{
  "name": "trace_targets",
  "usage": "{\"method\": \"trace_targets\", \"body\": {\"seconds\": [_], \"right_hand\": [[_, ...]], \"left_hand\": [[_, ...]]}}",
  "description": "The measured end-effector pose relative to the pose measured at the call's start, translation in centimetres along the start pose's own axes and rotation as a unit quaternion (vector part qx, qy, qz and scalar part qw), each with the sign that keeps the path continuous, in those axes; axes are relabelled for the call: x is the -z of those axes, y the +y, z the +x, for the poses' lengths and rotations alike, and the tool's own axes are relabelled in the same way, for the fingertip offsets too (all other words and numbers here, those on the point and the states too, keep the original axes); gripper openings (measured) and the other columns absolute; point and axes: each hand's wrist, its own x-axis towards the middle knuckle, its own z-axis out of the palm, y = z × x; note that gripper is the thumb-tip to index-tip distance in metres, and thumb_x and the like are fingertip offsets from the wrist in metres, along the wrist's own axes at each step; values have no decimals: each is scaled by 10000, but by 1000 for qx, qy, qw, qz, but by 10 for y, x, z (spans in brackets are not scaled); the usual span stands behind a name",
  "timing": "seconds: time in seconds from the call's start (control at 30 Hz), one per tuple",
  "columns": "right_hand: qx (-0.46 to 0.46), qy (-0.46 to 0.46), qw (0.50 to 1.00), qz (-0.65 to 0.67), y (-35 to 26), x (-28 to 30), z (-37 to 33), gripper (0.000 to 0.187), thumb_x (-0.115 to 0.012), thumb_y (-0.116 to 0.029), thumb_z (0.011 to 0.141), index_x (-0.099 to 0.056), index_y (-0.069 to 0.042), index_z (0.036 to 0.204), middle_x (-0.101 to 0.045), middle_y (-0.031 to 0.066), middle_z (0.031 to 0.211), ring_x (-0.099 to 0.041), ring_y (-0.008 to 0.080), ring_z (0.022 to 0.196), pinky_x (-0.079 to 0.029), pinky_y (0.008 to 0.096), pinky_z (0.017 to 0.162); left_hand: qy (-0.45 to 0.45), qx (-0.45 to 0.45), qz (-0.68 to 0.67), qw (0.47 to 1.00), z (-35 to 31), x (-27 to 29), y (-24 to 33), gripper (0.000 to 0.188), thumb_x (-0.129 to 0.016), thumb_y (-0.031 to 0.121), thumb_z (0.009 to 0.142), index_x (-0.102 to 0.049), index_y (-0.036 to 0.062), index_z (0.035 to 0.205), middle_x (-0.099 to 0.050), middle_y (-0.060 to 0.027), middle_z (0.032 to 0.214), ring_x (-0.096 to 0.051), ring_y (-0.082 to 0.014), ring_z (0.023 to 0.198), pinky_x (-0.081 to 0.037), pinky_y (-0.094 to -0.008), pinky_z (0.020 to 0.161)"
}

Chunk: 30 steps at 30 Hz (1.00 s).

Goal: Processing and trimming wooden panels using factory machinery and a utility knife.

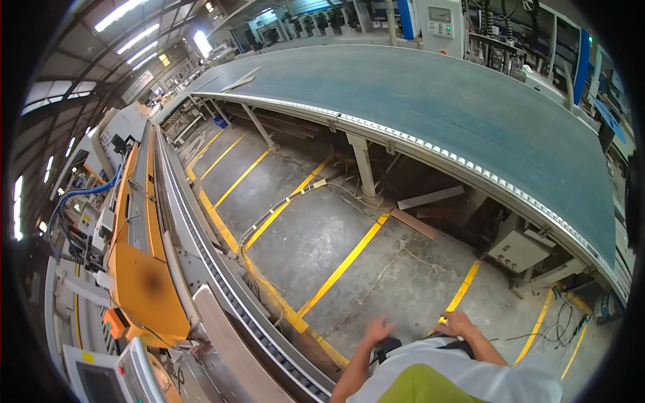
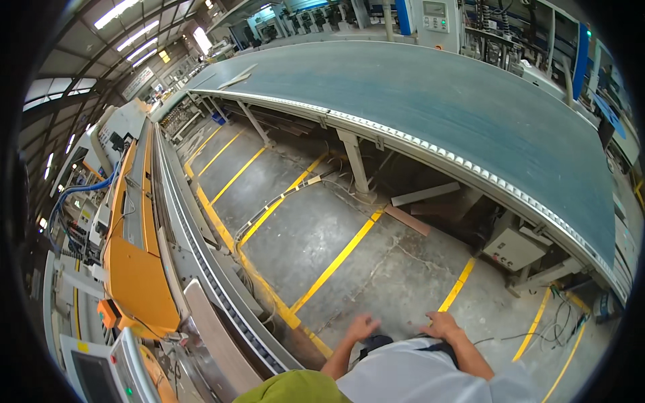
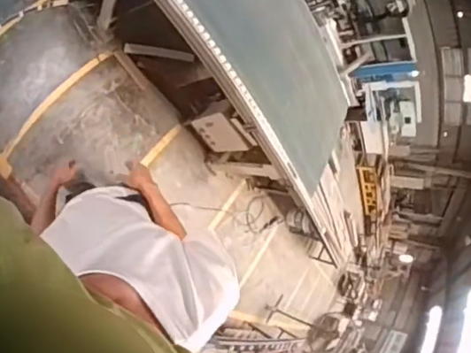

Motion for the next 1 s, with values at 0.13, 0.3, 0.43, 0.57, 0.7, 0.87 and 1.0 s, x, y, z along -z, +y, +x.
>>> {"method": "trace_targets", "body": {"seconds": [0.13, 0.3, 0.43, 0.57, 0.7, 0.87, 1.0], "right_hand": [[-90, 86, 992, 33, 99, 5, -58, 715, -794, -554, 730, -695, -12, 1185, -736, 207, 1031, -699, 389, 984, -552, 458, 881], [-188, 81, 979, 12, 220, 5, -116, 717, -821, -541, 700, -700, -22, 1180, -755, 158, 1014, -711, 331, 990, -555, 420, 884], [-199, 39, 979, -13, 275, 23, -129, 693, -810, -537, 715, -697, -9, 1149, -726, 225, 1048, -680, 397, 1021, -536, 464, 912], [-177, 54, 983, -7, 275, 54, -93, 681, -808, -521, 727, -695, -15, 1169, -720, 231, 1061, -675, 404, 1033, -531, 471, 925], [-100, 101, 990, 13, 238, 83, -39, 683, -801, -499, 749, -677, -17, 1216, -712, 239, 1081, -673, 420, 1027, -540, 476, 906], [4, 109, 994, -5, 163, 92, 20, 464, -751, -495, 790, -726, -51, 925, -717, 222, 870, -707, 400, 842, -564, 502, 722], [-15, 28, 999, 8, 115, 93, 40, 460, -756, -466, 791, -737, -42, 968, -732, 190, 988, -699, 393, 968, -565, 503, 824]], "left_hand": [[-271, 78, 177, 943, -19, -84, -27, 790, -530, 706, 894, -687, 9, 1230, -626, -278, 1292, -588, -418, 1225, -455, -464, 1036], [-82, 252, 30, 964, -68, -123, -25, 727, -609, 677, 846, -729, 38, 1171, -693, -219, 1206, -649, -360, 1172, -500, -422, 998], [-38, 306, -57, 950, -95, -142, -8, 729, -633, 678, 831, -731, 46, 1181, -711, -198, 1186, -679, -336, 1128, -512, -415, 973], [-29, 314, -32, 948, -105, -152, 2, 753, -654, 697, 811, -737, 41, 1171, -728, -194, 1147, -695, -321, 1092, -520, -405, 955], [-30, 321, -35, 946, -100, -154, 4, 761, -676, 693, 798, -728, 46, 1196, -720, -206, 1166, -692, -308, 1101, -523, -396, 953], [12, 268, -18, 963, -57, -120, 11, 712, -679, 652, 820, -735, 37, 1173, -735, -208, 1093, -703, -301, 1028, -541, -408, 881], [-70, 226, -15, 972, 35, -77, 35, 690, -681, 633, 827, -736, 31, 1159, -733, -197, 1063, -698, -291, 995, -539, -404, 861]]}}
